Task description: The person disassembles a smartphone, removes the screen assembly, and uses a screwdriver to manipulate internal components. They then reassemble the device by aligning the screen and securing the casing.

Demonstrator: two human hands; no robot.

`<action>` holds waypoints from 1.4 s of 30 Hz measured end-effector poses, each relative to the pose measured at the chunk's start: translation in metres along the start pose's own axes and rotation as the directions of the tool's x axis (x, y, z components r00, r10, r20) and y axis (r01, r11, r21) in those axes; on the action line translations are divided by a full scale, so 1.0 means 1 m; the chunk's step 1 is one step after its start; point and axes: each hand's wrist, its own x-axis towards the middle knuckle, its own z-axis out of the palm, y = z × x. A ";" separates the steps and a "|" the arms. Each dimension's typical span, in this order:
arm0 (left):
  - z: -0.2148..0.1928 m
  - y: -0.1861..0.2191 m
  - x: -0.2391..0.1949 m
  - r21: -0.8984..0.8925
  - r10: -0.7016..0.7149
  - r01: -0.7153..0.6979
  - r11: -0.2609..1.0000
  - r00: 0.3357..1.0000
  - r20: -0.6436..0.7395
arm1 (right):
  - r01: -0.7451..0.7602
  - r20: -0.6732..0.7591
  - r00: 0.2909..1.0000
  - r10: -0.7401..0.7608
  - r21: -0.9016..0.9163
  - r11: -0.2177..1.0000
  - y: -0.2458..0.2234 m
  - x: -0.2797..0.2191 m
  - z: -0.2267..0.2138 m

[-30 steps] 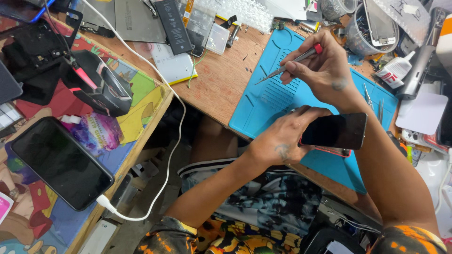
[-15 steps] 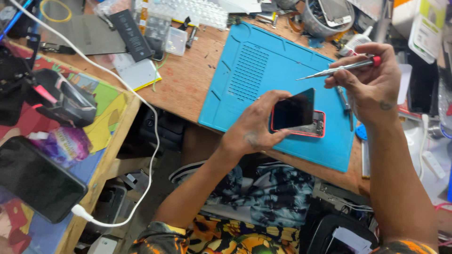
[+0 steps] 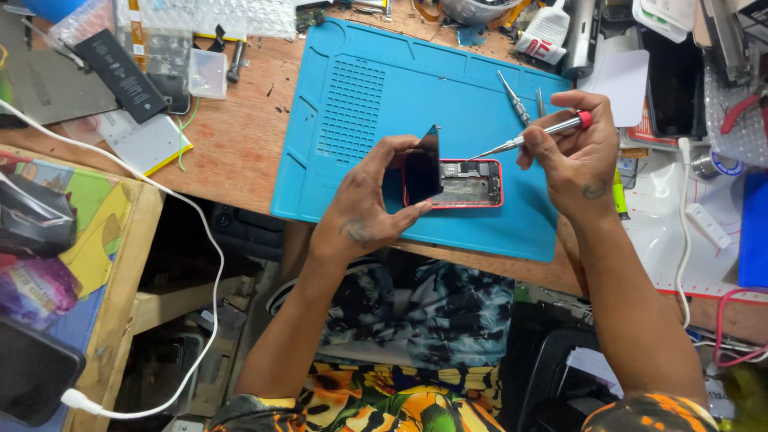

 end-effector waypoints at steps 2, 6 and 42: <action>0.000 -0.001 0.000 -0.014 -0.011 0.011 1.000 1.000 0.001 | 0.025 0.017 1.000 -0.024 -0.031 0.999 0.000 0.000 0.002; 0.003 -0.004 -0.002 -0.027 -0.011 0.011 1.000 1.000 0.000 | 0.011 -0.002 1.000 -0.011 -0.059 0.998 -0.005 -0.004 0.001; 0.004 -0.002 -0.002 -0.040 0.007 -0.007 0.999 1.000 -0.006 | 0.007 0.055 0.998 0.003 -0.172 0.985 -0.009 -0.004 0.012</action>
